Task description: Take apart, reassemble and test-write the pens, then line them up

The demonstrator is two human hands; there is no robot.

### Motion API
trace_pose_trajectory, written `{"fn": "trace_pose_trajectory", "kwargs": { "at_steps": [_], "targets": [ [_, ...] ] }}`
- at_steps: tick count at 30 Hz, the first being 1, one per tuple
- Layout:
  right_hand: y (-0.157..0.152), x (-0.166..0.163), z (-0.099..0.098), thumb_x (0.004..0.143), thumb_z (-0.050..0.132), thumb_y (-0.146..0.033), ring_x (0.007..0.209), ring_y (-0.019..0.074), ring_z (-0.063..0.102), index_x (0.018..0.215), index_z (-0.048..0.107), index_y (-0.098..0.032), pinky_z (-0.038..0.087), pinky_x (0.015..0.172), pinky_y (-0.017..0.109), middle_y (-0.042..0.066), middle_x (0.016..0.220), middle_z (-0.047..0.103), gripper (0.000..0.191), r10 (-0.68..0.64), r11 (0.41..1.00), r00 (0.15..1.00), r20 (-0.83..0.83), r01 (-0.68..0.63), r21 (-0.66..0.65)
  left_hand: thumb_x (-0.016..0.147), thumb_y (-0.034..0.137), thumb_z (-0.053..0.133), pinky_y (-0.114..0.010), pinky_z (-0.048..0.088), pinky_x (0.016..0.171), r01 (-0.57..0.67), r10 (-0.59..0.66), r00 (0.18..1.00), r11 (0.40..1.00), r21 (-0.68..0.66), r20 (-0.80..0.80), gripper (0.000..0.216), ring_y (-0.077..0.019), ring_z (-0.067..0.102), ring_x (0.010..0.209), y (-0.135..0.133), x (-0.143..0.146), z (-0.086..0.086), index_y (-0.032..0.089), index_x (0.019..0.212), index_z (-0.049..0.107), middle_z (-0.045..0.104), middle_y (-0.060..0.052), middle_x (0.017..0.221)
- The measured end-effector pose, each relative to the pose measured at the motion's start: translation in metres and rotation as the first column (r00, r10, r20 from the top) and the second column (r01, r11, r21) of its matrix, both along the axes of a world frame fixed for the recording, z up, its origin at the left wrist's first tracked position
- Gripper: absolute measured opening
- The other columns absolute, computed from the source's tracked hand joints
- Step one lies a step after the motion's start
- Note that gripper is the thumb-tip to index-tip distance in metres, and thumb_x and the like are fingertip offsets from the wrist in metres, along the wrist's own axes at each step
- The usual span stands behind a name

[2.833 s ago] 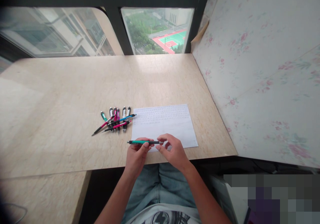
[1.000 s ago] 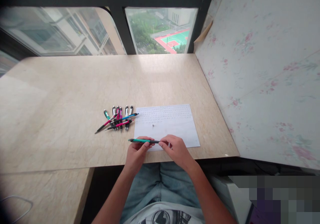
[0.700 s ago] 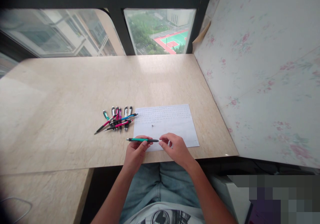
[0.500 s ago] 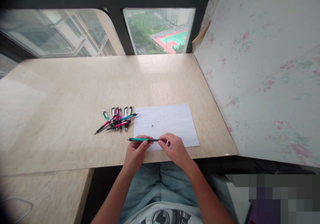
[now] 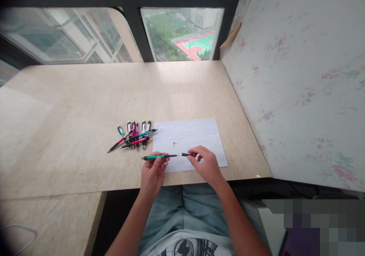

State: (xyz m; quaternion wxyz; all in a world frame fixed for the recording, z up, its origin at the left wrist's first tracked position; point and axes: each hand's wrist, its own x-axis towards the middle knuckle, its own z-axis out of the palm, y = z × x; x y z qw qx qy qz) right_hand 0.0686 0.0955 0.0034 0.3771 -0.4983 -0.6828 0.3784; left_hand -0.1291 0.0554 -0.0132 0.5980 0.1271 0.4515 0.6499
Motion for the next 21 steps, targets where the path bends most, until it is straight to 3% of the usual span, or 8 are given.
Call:
{"fn": "trace_pose_trajectory", "kwargs": {
  "at_steps": [4, 9, 13, 17, 21],
  "targets": [
    [0.005, 0.0, -0.015, 0.09, 0.06, -0.022, 0.072, 0.0177, 0.062, 0.094, 0.069, -0.019, 0.052, 0.065, 0.031, 0.006, 0.091, 0.07, 0.01, -0.147, 0.988, 0.975, 0.166, 0.137, 0.072, 0.073, 0.028, 0.083, -0.021, 0.055, 0.069, 0.013, -0.013, 1.0, 1.0, 0.009, -0.012, 0.026, -0.0135, 0.072, 0.076, 0.0, 0.001, 0.002, 0.017, 0.091, 0.069, 0.076, -0.006, 0.09],
    [0.017, -0.029, -0.025, 0.092, 0.056, -0.022, 0.087, 0.023, 0.064, 0.093, 0.071, -0.021, 0.052, 0.08, 0.037, 0.008, 0.092, 0.071, 0.015, -0.165, 0.975, 0.941, 0.296, 0.111, 0.19, 0.075, 0.027, 0.081, -0.021, 0.055, 0.071, 0.074, -0.074, 0.997, 0.997, 0.025, -0.028, 0.023, -0.0138, 0.072, 0.078, -0.001, 0.0, 0.001, 0.017, 0.091, 0.069, 0.076, -0.007, 0.092],
    [0.026, -0.047, -0.026, 0.095, 0.052, -0.025, 0.089, 0.024, 0.064, 0.094, 0.072, -0.022, 0.051, 0.081, 0.037, 0.009, 0.093, 0.072, 0.02, -0.211, 0.964, 0.914, 0.346, 0.137, 0.227, 0.076, 0.028, 0.081, -0.022, 0.055, 0.073, 0.084, -0.083, 0.996, 0.996, 0.027, -0.036, 0.022, -0.0142, 0.072, 0.079, -0.001, 0.0, 0.0, 0.017, 0.091, 0.069, 0.076, -0.006, 0.093],
    [0.025, -0.048, -0.026, 0.096, 0.054, -0.028, 0.092, 0.0246, 0.064, 0.094, 0.072, -0.021, 0.05, 0.081, 0.037, 0.009, 0.093, 0.072, 0.02, -0.235, 0.961, 0.9, 0.368, 0.159, 0.224, 0.075, 0.029, 0.081, -0.023, 0.055, 0.073, 0.075, -0.074, 0.997, 0.997, 0.019, -0.034, 0.024, -0.0143, 0.072, 0.079, 0.0, 0.0, 0.0, 0.018, 0.092, 0.068, 0.076, -0.006, 0.092],
    [0.015, -0.039, -0.019, 0.096, 0.054, -0.032, 0.08, 0.0211, 0.064, 0.091, 0.071, -0.02, 0.05, 0.074, 0.033, 0.007, 0.089, 0.072, 0.022, -0.221, 0.971, 0.941, 0.255, 0.189, 0.145, 0.075, 0.029, 0.081, -0.024, 0.055, 0.074, 0.082, -0.081, 0.996, 0.997, 0.015, -0.043, 0.024, -0.0144, 0.072, 0.078, -0.001, 0.0, 0.0, 0.018, 0.092, 0.068, 0.076, -0.006, 0.091]
  ]
}}
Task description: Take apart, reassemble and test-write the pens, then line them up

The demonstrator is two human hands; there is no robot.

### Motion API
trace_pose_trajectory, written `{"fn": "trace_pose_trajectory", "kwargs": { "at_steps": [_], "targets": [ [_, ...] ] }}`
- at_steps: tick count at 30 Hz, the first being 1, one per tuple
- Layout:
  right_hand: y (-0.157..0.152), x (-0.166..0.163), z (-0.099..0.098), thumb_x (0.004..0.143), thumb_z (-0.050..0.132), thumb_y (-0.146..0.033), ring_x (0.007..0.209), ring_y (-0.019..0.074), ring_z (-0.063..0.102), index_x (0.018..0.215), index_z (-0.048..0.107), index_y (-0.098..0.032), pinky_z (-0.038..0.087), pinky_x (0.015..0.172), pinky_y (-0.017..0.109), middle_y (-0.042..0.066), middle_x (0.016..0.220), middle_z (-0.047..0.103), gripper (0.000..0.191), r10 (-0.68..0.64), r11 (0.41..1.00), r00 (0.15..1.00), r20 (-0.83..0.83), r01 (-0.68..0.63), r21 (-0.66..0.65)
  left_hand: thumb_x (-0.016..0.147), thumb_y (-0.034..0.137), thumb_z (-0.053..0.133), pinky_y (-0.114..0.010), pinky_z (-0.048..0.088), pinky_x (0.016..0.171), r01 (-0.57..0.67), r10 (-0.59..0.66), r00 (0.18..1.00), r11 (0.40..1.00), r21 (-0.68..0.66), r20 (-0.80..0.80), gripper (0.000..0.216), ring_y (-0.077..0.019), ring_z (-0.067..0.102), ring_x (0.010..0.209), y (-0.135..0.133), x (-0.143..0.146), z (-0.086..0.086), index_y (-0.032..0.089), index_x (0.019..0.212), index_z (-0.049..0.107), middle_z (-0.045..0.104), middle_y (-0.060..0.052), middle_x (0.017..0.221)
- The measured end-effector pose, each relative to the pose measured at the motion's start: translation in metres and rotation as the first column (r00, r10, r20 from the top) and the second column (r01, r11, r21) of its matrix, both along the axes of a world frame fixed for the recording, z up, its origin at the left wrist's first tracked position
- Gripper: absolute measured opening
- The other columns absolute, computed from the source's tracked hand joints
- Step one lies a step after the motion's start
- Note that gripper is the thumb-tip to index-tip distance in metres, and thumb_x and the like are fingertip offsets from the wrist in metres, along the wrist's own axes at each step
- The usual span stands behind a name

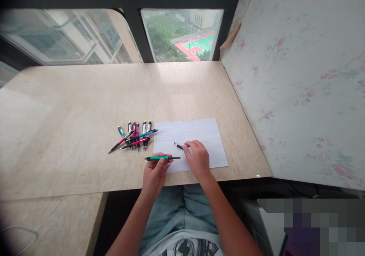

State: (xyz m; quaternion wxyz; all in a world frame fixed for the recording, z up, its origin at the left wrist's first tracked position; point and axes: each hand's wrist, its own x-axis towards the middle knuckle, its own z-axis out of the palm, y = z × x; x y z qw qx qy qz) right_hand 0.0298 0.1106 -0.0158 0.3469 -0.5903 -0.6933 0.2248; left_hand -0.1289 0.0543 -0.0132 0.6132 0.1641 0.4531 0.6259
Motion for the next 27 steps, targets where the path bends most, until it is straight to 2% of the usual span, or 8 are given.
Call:
{"fn": "trace_pose_trajectory", "kwargs": {
  "at_steps": [3, 6, 10, 13, 15, 21, 27],
  "targets": [
    [-0.008, 0.007, 0.008, 0.099, 0.048, -0.035, 0.074, 0.0183, 0.063, 0.088, 0.07, -0.02, 0.049, 0.067, 0.03, 0.006, 0.086, 0.072, 0.028, 0.069, 0.994, 0.984, -0.164, -0.083, -0.077, 0.077, 0.03, 0.08, -0.026, 0.055, 0.076, 0.043, -0.042, 0.998, 0.999, 0.006, -0.049, 0.024, -0.0161, 0.072, 0.081, -0.001, 0.001, -0.001, 0.017, 0.093, 0.069, 0.075, -0.007, 0.095],
    [-0.01, 0.011, 0.009, 0.099, 0.045, -0.031, 0.076, 0.0187, 0.064, 0.093, 0.07, -0.02, 0.05, 0.068, 0.03, 0.006, 0.089, 0.071, 0.028, 0.123, 0.987, 0.976, -0.18, -0.139, -0.079, 0.078, 0.03, 0.078, -0.028, 0.056, 0.077, 0.064, -0.062, 0.992, 0.998, 0.015, -0.114, 0.023, -0.0177, 0.072, 0.083, -0.002, 0.002, -0.001, 0.015, 0.093, 0.069, 0.075, -0.009, 0.096],
    [-0.007, 0.011, 0.004, 0.094, 0.053, -0.027, 0.082, 0.0214, 0.062, 0.099, 0.069, -0.021, 0.05, 0.076, 0.034, 0.007, 0.092, 0.07, 0.018, 0.142, 0.99, 0.989, 0.037, -0.141, -0.028, 0.077, 0.031, 0.079, -0.024, 0.054, 0.071, -0.013, 0.013, 1.0, 1.0, 0.023, -0.006, 0.022, -0.0141, 0.07, 0.075, -0.002, -0.001, 0.0, 0.017, 0.089, 0.068, 0.074, -0.005, 0.088],
    [-0.005, 0.005, 0.003, 0.09, 0.061, -0.027, 0.094, 0.0254, 0.059, 0.099, 0.068, -0.022, 0.049, 0.078, 0.036, 0.008, 0.096, 0.069, 0.012, 0.242, 0.97, 0.943, 0.229, -0.243, -0.024, 0.075, 0.032, 0.081, -0.023, 0.053, 0.067, -0.035, 0.032, 0.996, 0.999, 0.03, 0.078, 0.024, -0.0124, 0.068, 0.071, -0.001, -0.004, 0.0, 0.018, 0.088, 0.067, 0.073, -0.004, 0.084],
    [-0.006, 0.0, 0.004, 0.09, 0.061, -0.026, 0.093, 0.0255, 0.058, 0.093, 0.067, -0.022, 0.048, 0.075, 0.036, 0.008, 0.094, 0.068, 0.008, 0.266, 0.963, 0.913, 0.309, -0.269, -0.036, 0.075, 0.031, 0.081, -0.023, 0.053, 0.068, -0.027, 0.024, 0.996, 0.999, 0.035, 0.081, 0.023, -0.0122, 0.068, 0.071, -0.001, -0.005, 0.0, 0.018, 0.088, 0.067, 0.072, -0.004, 0.084],
    [-0.003, -0.012, 0.006, 0.09, 0.062, -0.025, 0.086, 0.0241, 0.056, 0.08, 0.062, -0.022, 0.041, 0.064, 0.032, 0.006, 0.082, 0.064, 0.01, 0.051, 0.999, 0.922, 0.385, -0.053, -0.005, 0.078, 0.028, 0.079, -0.023, 0.052, 0.071, 0.013, -0.015, 0.999, 0.999, 0.045, 0.048, 0.019, -0.0122, 0.068, 0.074, -0.001, -0.002, 0.001, 0.017, 0.089, 0.068, 0.073, -0.004, 0.087],
    [0.012, -0.028, -0.001, 0.092, 0.059, -0.028, 0.083, 0.0236, 0.056, 0.078, 0.062, -0.022, 0.035, 0.057, 0.03, 0.007, 0.079, 0.063, 0.016, -0.076, 0.997, 0.925, 0.373, 0.064, 0.044, 0.078, 0.029, 0.078, -0.024, 0.053, 0.074, 0.047, -0.048, 0.999, 0.998, 0.031, 0.023, 0.019, -0.0132, 0.069, 0.077, 0.001, -0.002, 0.002, 0.016, 0.089, 0.069, 0.073, -0.006, 0.089]
  ]
}}
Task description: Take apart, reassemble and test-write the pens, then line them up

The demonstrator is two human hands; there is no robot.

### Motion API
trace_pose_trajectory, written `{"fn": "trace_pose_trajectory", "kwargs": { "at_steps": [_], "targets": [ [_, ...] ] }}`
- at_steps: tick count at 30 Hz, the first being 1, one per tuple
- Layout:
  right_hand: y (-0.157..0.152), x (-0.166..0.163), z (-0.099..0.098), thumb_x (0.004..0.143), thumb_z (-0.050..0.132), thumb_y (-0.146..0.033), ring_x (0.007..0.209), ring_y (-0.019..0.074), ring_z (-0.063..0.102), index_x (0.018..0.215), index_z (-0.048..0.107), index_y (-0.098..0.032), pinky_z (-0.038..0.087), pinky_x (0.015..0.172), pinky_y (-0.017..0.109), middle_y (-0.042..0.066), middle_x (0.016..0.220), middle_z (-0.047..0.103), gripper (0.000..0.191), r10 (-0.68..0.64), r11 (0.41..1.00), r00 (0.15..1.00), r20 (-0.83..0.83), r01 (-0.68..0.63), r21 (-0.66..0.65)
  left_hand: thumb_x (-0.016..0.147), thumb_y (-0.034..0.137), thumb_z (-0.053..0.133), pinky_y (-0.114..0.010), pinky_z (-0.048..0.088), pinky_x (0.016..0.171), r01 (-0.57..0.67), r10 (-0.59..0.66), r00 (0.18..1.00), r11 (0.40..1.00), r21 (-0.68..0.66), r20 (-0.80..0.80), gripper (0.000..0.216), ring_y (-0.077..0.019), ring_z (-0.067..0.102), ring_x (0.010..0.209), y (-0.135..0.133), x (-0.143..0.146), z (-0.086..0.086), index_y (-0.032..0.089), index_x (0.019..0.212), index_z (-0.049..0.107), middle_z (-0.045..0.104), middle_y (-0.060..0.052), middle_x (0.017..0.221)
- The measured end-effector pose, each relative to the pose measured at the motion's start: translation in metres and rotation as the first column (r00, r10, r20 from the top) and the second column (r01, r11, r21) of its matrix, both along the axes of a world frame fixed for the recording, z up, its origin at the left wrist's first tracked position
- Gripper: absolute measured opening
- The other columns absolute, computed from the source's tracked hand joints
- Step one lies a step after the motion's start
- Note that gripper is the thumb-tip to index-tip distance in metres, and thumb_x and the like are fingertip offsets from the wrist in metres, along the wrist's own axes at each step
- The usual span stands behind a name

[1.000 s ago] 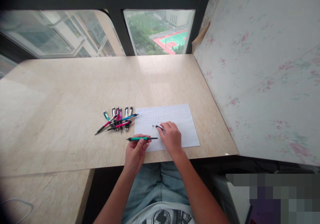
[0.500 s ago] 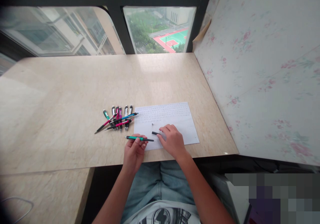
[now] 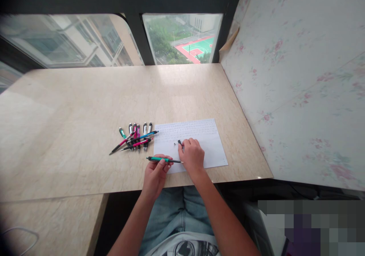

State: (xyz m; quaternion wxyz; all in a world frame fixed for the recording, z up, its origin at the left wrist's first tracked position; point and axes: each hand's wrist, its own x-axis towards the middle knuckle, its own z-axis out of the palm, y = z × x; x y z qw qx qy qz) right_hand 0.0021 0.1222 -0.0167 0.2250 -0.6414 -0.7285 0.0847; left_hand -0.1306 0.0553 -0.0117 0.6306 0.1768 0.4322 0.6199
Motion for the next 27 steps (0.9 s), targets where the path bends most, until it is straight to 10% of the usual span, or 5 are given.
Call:
{"fn": "trace_pose_trajectory", "kwargs": {
  "at_steps": [19, 27],
  "targets": [
    [-0.016, 0.037, -0.014, 0.094, 0.05, -0.021, 0.082, 0.0215, 0.058, 0.088, 0.066, -0.021, 0.04, 0.065, 0.03, 0.008, 0.087, 0.066, 0.016, 0.035, 0.998, 0.999, -0.033, -0.034, 0.049, 0.077, 0.029, 0.08, -0.024, 0.054, 0.071, 0.022, -0.022, 1.0, 1.0, -0.018, 0.001, 0.02, -0.0137, 0.069, 0.075, -0.001, -0.003, 0.003, 0.017, 0.087, 0.069, 0.073, -0.006, 0.089],
    [-0.026, 0.042, 0.026, 0.101, 0.042, -0.032, 0.076, 0.0175, 0.062, 0.089, 0.067, -0.02, 0.046, 0.066, 0.028, 0.004, 0.083, 0.069, 0.03, 0.143, 0.958, 0.799, -0.584, -0.261, -0.121, 0.08, 0.03, 0.077, -0.026, 0.054, 0.076, 0.081, -0.081, 0.99, 0.997, -0.007, -0.114, 0.018, -0.016, 0.07, 0.082, -0.002, 0.008, 0.006, 0.017, 0.09, 0.071, 0.074, -0.008, 0.095]
  ]
}}
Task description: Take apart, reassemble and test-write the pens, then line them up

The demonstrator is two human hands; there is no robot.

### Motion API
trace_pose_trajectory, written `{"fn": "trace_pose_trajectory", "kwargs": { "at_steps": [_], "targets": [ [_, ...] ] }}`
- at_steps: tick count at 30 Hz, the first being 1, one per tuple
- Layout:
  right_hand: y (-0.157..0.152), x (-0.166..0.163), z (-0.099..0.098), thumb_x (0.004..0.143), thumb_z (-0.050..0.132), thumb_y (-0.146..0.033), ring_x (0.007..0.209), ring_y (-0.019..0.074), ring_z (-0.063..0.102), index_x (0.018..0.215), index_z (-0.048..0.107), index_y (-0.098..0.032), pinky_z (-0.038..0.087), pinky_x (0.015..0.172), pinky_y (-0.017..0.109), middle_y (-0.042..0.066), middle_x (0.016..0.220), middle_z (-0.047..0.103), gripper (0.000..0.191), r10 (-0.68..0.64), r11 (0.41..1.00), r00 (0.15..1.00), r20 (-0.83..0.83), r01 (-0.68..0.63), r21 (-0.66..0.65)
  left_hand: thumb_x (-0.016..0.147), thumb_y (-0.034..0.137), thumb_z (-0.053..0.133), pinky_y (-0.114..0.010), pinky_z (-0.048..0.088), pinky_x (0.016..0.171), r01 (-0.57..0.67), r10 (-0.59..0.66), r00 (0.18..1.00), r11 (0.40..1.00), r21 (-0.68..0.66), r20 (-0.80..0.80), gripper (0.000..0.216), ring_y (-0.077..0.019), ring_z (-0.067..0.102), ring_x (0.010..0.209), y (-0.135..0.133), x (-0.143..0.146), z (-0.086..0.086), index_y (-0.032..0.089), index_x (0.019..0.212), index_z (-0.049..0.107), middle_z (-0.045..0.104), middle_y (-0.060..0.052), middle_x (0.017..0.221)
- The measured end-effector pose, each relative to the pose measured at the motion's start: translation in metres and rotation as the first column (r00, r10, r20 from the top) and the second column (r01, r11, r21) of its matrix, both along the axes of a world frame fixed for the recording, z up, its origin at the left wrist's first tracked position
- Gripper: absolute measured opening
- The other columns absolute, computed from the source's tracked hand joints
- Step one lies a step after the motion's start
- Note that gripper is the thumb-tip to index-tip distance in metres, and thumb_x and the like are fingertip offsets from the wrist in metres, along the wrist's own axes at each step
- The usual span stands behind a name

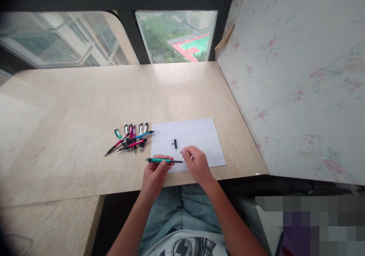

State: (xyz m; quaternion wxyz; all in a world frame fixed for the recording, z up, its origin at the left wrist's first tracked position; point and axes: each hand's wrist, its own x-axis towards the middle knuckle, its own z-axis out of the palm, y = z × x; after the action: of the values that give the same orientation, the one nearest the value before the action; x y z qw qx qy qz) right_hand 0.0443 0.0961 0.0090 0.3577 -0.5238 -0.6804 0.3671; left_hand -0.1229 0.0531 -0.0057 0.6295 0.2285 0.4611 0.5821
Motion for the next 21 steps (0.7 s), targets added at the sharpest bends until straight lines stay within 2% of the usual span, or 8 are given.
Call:
{"fn": "trace_pose_trajectory", "kwargs": {
  "at_steps": [2, 4, 9, 13, 17, 21],
  "targets": [
    [-0.005, 0.001, 0.011, 0.101, 0.044, -0.032, 0.077, 0.017, 0.063, 0.086, 0.067, -0.021, 0.046, 0.068, 0.028, 0.003, 0.082, 0.069, 0.03, 0.142, 0.988, 0.989, -0.037, -0.144, -0.054, 0.08, 0.029, 0.077, -0.028, 0.054, 0.078, 0.014, -0.014, 0.999, 1.0, 0.016, -0.036, 0.018, -0.0167, 0.07, 0.083, -0.001, 0.003, -0.002, 0.016, 0.091, 0.071, 0.074, -0.008, 0.096],
    [-0.01, 0.003, 0.016, 0.099, 0.048, -0.032, 0.074, 0.0166, 0.062, 0.083, 0.069, -0.021, 0.046, 0.069, 0.028, 0.002, 0.078, 0.069, 0.028, 0.219, 0.973, 0.976, 0.001, -0.219, -0.074, 0.079, 0.029, 0.078, -0.027, 0.054, 0.079, 0.012, -0.011, 0.997, 1.0, 0.022, -0.071, 0.018, -0.0161, 0.069, 0.082, -0.002, 0.005, -0.004, 0.016, 0.091, 0.072, 0.074, -0.008, 0.095],
    [-0.013, 0.01, 0.016, 0.096, 0.055, -0.032, 0.071, 0.0156, 0.061, 0.09, 0.072, -0.021, 0.045, 0.066, 0.028, 0.002, 0.081, 0.071, 0.021, 0.217, 0.974, 0.976, 0.03, -0.214, -0.072, 0.073, 0.023, 0.082, -0.029, 0.054, 0.076, 0.025, -0.023, 0.999, 0.999, 0.043, -0.047, 0.028, -0.0163, 0.07, 0.076, -0.007, 0.001, -0.002, 0.019, 0.097, 0.07, 0.075, -0.006, 0.09],
    [-0.014, 0.013, 0.018, 0.094, 0.06, -0.034, 0.073, 0.0155, 0.061, 0.091, 0.072, -0.021, 0.046, 0.069, 0.028, 0.003, 0.084, 0.071, 0.019, 0.228, 0.973, 0.973, 0.045, -0.227, -0.038, 0.077, 0.028, 0.079, -0.028, 0.055, 0.072, 0.086, -0.079, 0.992, 0.994, 0.063, -0.098, 0.016, -0.0165, 0.07, 0.073, -0.009, -0.008, -0.001, 0.016, 0.085, 0.072, 0.076, -0.011, 0.097],
    [-0.013, 0.015, 0.022, 0.099, 0.051, -0.034, 0.075, 0.0155, 0.061, 0.083, 0.071, -0.02, 0.045, 0.07, 0.027, 0.003, 0.08, 0.07, 0.029, 0.281, 0.959, 0.954, 0.105, -0.275, -0.068, 0.08, 0.029, 0.077, -0.027, 0.056, 0.072, 0.127, -0.118, 0.984, 0.99, 0.062, -0.13, 0.017, -0.0164, 0.07, 0.074, -0.009, -0.013, -0.006, 0.016, 0.091, 0.073, 0.076, -0.01, 0.096],
    [-0.012, 0.015, 0.022, 0.101, 0.048, -0.033, 0.072, 0.0144, 0.061, 0.08, 0.07, -0.018, 0.044, 0.069, 0.026, 0.002, 0.075, 0.068, 0.033, 0.312, 0.95, 0.948, 0.068, -0.31, -0.044, 0.079, 0.029, 0.077, -0.028, 0.056, 0.074, 0.16, -0.147, 0.972, 0.985, 0.059, -0.181, 0.021, -0.0186, 0.071, 0.079, -0.009, -0.016, -0.011, 0.015, 0.094, 0.073, 0.076, -0.01, 0.097]
  ]
}}
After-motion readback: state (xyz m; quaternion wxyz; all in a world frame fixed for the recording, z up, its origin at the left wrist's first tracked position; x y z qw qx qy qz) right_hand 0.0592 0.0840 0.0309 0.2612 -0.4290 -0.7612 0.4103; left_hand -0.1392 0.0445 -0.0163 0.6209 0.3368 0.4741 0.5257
